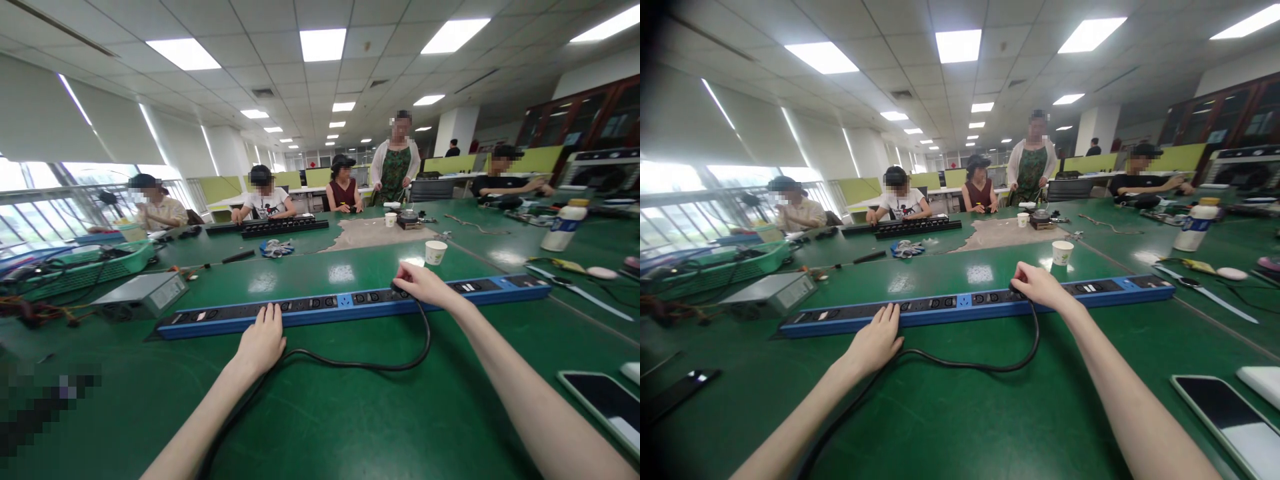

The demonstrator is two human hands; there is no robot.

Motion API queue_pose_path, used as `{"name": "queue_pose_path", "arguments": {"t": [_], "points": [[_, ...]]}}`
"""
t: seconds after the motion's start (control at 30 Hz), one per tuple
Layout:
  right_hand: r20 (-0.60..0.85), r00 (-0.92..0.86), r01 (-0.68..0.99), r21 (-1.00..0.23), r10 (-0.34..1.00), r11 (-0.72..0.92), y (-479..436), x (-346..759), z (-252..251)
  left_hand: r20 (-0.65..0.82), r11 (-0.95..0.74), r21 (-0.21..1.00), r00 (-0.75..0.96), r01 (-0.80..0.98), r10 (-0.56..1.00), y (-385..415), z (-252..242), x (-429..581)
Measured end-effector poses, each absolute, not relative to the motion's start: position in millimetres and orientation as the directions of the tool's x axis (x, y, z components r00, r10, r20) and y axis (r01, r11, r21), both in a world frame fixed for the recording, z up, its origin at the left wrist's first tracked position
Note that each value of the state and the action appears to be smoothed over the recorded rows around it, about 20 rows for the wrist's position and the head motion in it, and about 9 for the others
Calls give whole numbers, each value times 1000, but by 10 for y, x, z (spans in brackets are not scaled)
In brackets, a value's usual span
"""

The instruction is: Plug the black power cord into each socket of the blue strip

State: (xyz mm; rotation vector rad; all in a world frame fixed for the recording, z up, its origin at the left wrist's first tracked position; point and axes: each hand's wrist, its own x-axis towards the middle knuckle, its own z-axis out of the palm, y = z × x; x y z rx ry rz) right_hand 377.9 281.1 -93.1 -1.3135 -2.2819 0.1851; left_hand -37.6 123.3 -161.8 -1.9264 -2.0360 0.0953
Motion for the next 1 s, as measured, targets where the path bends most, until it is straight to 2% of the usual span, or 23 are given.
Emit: {"name": "queue_pose_path", "arguments": {"t": [0.67,1.0], "points": [[325,-366,864,-229,872,448,2716,3437,-1175,245,101,-310,-23,946,969,1237,-1681,-343],[293,-340,860,-288,894,421,2642,3410,-1214,271,114,-251,-44,961,962,1253,-1626,-339]]}}
